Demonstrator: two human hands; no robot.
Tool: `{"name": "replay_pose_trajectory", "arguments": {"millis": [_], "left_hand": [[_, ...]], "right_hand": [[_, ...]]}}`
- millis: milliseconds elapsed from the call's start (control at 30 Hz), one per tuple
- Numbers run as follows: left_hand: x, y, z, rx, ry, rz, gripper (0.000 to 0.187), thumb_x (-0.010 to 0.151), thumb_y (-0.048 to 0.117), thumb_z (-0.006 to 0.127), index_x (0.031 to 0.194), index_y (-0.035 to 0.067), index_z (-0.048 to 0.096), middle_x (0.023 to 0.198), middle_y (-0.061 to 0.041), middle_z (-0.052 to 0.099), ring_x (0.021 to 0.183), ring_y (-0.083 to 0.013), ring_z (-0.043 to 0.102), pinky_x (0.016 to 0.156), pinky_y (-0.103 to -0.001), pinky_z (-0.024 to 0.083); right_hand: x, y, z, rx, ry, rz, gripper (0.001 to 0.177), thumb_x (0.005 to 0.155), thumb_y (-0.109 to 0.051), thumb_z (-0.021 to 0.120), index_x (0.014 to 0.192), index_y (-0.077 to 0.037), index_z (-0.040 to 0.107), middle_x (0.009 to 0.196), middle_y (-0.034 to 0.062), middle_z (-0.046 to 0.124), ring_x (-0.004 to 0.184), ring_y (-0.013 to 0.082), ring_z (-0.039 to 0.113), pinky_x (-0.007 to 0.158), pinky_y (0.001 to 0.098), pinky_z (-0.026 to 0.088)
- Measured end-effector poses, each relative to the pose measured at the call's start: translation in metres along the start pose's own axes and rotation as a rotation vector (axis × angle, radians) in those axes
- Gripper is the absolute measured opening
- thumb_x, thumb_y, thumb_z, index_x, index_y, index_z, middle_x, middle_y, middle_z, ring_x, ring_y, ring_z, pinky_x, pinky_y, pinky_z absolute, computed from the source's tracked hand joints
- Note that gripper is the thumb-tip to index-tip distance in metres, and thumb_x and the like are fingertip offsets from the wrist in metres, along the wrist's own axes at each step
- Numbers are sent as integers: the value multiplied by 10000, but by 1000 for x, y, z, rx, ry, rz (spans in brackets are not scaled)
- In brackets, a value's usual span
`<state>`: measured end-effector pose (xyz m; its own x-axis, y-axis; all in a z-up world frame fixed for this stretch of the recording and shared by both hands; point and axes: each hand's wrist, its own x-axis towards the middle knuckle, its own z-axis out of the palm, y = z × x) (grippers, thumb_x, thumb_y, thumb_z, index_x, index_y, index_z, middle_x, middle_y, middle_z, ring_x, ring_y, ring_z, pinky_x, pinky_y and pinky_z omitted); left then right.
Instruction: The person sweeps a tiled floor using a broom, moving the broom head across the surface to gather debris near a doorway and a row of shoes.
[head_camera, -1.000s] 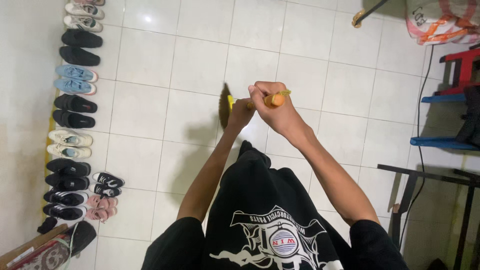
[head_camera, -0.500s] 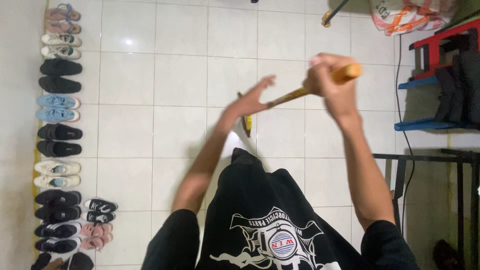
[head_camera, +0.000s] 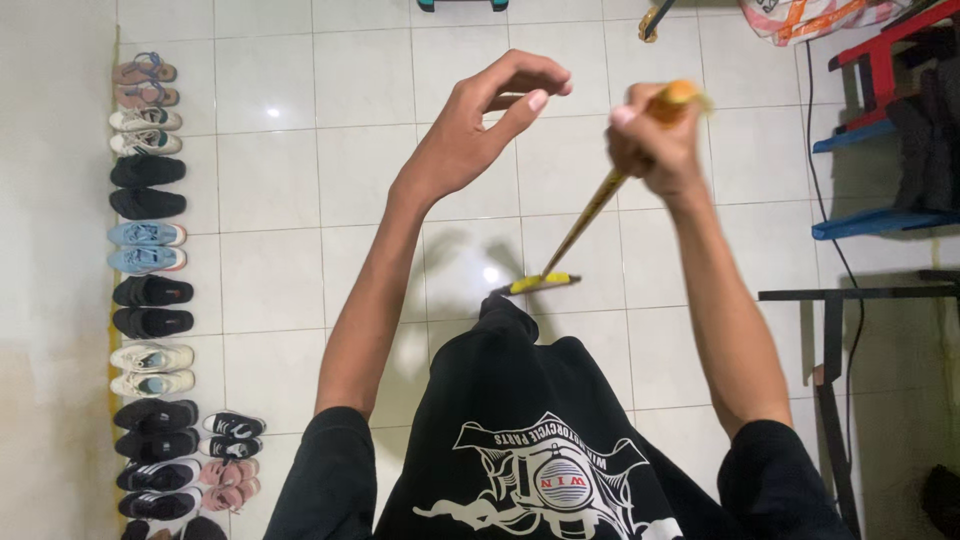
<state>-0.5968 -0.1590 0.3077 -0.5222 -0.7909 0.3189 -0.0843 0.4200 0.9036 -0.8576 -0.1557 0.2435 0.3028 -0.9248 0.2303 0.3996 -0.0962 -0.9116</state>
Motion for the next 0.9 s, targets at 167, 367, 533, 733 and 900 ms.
{"name": "replay_pose_trajectory", "arguments": {"millis": [167, 367, 533, 733, 900], "left_hand": [[21, -3, 23, 3, -40, 161, 388, 1137, 414, 524, 1384, 127, 605, 1379, -80, 670, 1361, -233, 644, 1242, -444, 501], [40, -23, 83, 51, -63, 317, 425, 1073, 513, 571, 1253, 135, 648, 1226, -101, 667, 1178, -230, 657, 1045, -417, 516], [38, -28, 110, -253, 15, -52, 321, 1074, 446, 599, 1031, 128, 572, 809, 31, 505, 700, -95, 448, 669, -283, 410], [45, -25, 136, -135, -31, -54, 335, 1072, 472, 554, 1042, 139, 554, 843, 32, 552, 733, -80, 529, 676, -274, 474], [56, -24, 137, -128, -15, -17, 360, 1106, 497, 520, 1079, 139, 544, 888, 26, 578, 834, -95, 577, 784, -291, 503]], "right_hand": [[-7, 38, 7, -88, 52, 0, 344, 1037, -152, 645, 768, -125, 431, 571, 7, 458, 452, 94, 412, 416, 268, 332], [-50, 168, -19, -427, 249, 186, 164, 920, -151, 614, 834, -27, 549, 643, -1, 545, 539, 110, 540, 467, 279, 439], [-81, 221, -42, -340, 295, 91, 250, 992, -112, 561, 764, -10, 543, 583, 28, 524, 551, 139, 470, 520, 289, 374], [-59, 207, -39, 1008, 454, 225, 314, 973, -265, 509, 1213, -70, 566, 1093, 19, 562, 1061, 90, 586, 898, 250, 511], [-41, 219, -67, 67, 176, 110, 239, 1111, -332, 472, 1204, -113, 501, 1088, -27, 492, 1038, 70, 523, 860, 249, 480]]}}
